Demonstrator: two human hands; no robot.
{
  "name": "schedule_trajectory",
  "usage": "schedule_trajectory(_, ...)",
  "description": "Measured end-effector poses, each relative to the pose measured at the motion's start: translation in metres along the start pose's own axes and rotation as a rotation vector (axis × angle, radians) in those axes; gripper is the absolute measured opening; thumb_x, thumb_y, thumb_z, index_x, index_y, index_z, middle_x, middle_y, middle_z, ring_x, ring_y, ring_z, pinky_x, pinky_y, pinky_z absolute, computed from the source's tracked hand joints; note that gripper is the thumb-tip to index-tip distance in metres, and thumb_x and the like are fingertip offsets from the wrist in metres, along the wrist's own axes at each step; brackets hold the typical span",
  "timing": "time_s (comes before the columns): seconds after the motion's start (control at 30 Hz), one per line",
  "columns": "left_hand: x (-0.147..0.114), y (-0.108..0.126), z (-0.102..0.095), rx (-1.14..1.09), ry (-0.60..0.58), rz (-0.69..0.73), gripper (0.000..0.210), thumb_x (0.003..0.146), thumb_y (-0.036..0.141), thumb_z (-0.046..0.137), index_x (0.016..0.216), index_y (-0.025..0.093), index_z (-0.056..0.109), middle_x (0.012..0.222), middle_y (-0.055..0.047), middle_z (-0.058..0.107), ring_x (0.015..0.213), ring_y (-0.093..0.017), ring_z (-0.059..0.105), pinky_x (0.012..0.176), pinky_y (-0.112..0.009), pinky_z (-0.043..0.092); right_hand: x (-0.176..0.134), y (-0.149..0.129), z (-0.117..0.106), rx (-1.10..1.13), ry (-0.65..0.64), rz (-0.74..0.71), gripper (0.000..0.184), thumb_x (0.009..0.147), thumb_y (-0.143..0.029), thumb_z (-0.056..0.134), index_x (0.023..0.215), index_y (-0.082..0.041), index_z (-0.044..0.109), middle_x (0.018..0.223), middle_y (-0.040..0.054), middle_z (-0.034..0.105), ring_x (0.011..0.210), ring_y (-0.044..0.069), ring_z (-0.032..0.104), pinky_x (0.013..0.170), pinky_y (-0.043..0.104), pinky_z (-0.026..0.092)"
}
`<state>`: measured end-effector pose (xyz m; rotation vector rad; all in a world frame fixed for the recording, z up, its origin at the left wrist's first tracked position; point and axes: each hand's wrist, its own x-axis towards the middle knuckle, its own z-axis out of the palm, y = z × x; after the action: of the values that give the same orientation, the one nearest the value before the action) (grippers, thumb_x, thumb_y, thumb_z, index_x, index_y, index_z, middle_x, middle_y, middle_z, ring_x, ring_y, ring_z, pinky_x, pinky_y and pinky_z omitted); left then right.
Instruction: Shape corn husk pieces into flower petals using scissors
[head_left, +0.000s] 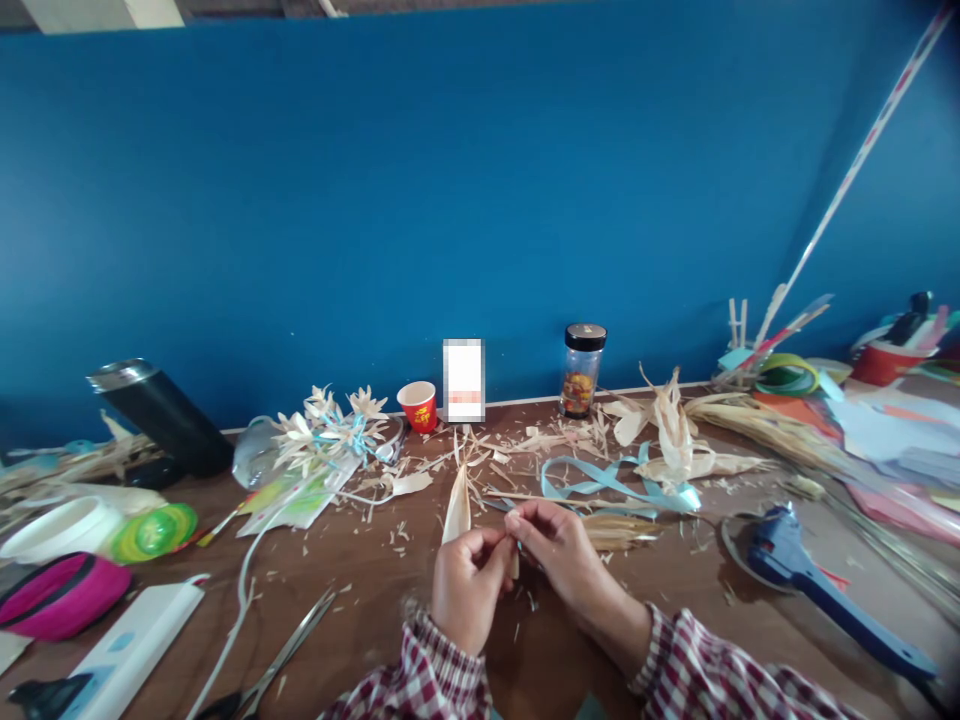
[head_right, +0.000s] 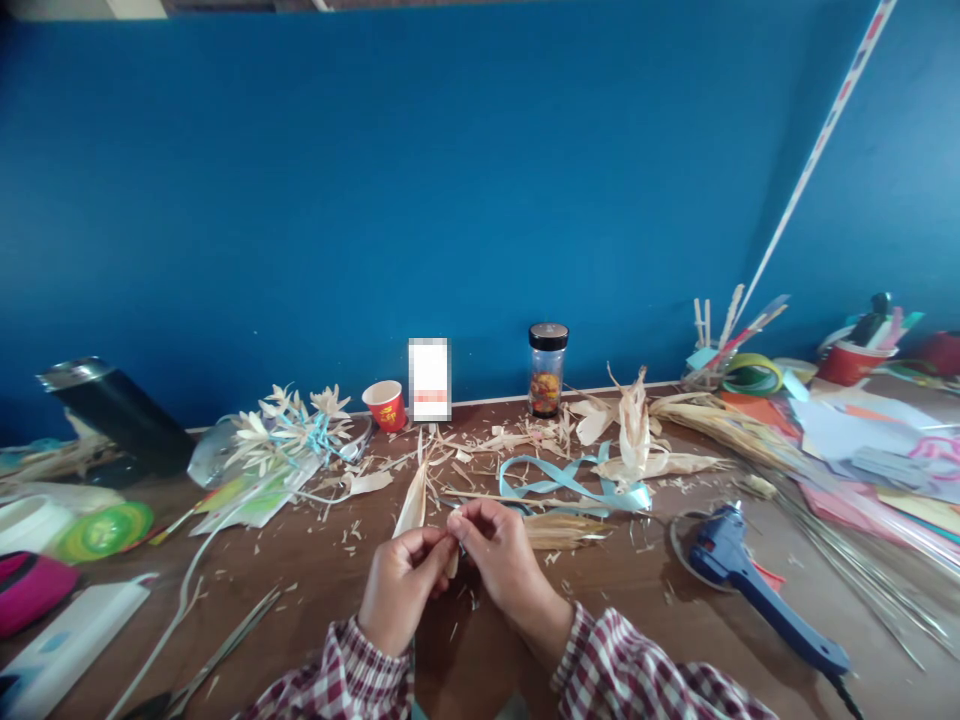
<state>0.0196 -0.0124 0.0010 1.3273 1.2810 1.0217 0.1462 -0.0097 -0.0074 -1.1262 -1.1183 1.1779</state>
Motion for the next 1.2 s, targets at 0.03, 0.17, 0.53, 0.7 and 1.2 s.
schedule_trajectory(0.03,0.000,0.000,0.000,0.001,-0.009,0.003,0.030,0.074,0.039,0.063,0.064,0.012,0.067,0.049,-0.004,0.057,0.042,-0.013,0.050,0.043,-0.023,0.037,0.000,0.000,-0.001,-0.002,-0.001,0.003,0.033,0.071,-0.048,0.068,0.068,-0.016,0.062,0.057,-0.0032,0.053,0.051,0.009,0.042,0.049,0.021,0.034)
schedule_trajectory(0.17,0.000,-0.003,0.000,0.027,-0.043,0.028,0.032,0.076,0.041,0.061,0.070,0.011,0.069,0.051,-0.002,0.056,0.043,-0.012,0.049,0.043,-0.022,0.037,0.001,-0.002,-0.001,0.009,-0.004,0.031,0.038,0.070,-0.052,0.067,0.065,-0.016,0.057,0.055,-0.0045,0.048,0.049,0.008,0.038,0.047,0.021,0.030)
schedule_trajectory(0.53,-0.003,-0.001,0.000,0.027,-0.114,0.060,0.032,0.078,0.042,0.059,0.082,0.014,0.072,0.061,-0.005,0.062,0.046,-0.013,0.052,0.045,-0.024,0.040,0.003,-0.001,-0.002,0.029,-0.020,0.030,0.040,0.073,-0.053,0.063,0.063,-0.016,0.053,0.051,-0.0051,0.045,0.046,0.008,0.036,0.045,0.021,0.027)
schedule_trajectory(0.7,-0.003,-0.004,0.002,0.025,-0.087,0.051,0.033,0.078,0.043,0.060,0.081,0.013,0.072,0.062,-0.005,0.063,0.047,-0.012,0.052,0.046,-0.023,0.040,0.003,-0.001,-0.002,0.012,-0.021,0.035,0.040,0.073,-0.053,0.064,0.063,-0.016,0.054,0.050,-0.0055,0.044,0.045,0.007,0.035,0.044,0.021,0.026)
schedule_trajectory(1.2,0.009,-0.008,-0.003,-0.359,-0.246,-0.340,0.044,0.056,0.049,0.077,0.073,0.010,0.066,0.064,-0.005,0.067,0.035,-0.002,0.044,0.032,-0.014,0.029,0.001,-0.005,-0.002,0.030,-0.030,0.057,0.034,0.076,-0.047,0.063,0.066,-0.016,0.054,0.054,-0.0049,0.049,0.043,0.007,0.042,0.043,0.019,0.033)
